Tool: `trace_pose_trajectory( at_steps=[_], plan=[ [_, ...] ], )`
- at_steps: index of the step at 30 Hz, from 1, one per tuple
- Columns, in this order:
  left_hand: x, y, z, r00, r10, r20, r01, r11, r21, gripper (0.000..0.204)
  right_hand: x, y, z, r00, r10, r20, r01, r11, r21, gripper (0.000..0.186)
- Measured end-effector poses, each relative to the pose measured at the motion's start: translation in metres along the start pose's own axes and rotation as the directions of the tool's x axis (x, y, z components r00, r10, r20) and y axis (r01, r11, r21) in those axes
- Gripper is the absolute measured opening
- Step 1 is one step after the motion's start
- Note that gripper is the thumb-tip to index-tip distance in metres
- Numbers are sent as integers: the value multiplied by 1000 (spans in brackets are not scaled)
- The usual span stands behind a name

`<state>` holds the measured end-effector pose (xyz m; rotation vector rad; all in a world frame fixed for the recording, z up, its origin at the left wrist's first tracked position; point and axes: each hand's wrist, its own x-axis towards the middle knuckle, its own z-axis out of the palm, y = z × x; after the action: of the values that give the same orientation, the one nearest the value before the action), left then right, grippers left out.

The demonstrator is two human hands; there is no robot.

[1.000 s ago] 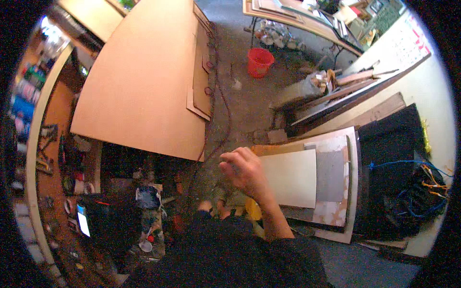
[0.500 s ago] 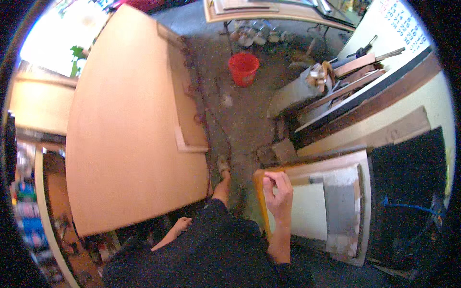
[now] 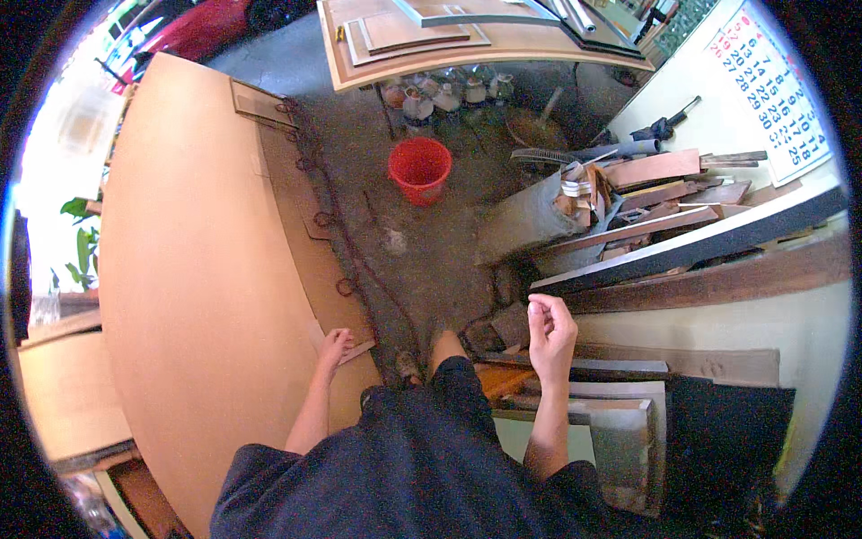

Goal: The person assembles a spray gun, then opens a paint can and pours paint into a container. The person handles a rag and a box during the process.

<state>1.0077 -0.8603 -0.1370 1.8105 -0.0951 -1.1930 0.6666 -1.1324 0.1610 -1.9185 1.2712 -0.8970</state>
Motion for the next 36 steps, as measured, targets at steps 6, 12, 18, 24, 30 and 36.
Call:
trace_pose_trajectory(
  at_steps=[6,12,18,24,30,36],
  plan=[
    [90,-2,33,983,-185,14,183,979,88,37,145,36,27,999,22,-39,-20,999,51,18],
    [135,28,54,927,-373,39,356,907,224,36,327,51,48,984,-161,-81,162,987,10,18],
    [225,121,97,972,-234,-30,235,960,148,38,487,35,73,980,-187,-63,194,971,139,21],
    [343,246,141,968,-238,-73,241,970,28,35,610,43,84,991,20,-132,27,937,348,26],
    [440,355,173,981,-164,-105,172,983,69,37,734,40,100,993,57,-105,28,740,672,34],
    [473,420,194,986,-67,-155,65,998,-17,37,867,54,127,996,-19,93,-71,503,861,49]
  ],
)
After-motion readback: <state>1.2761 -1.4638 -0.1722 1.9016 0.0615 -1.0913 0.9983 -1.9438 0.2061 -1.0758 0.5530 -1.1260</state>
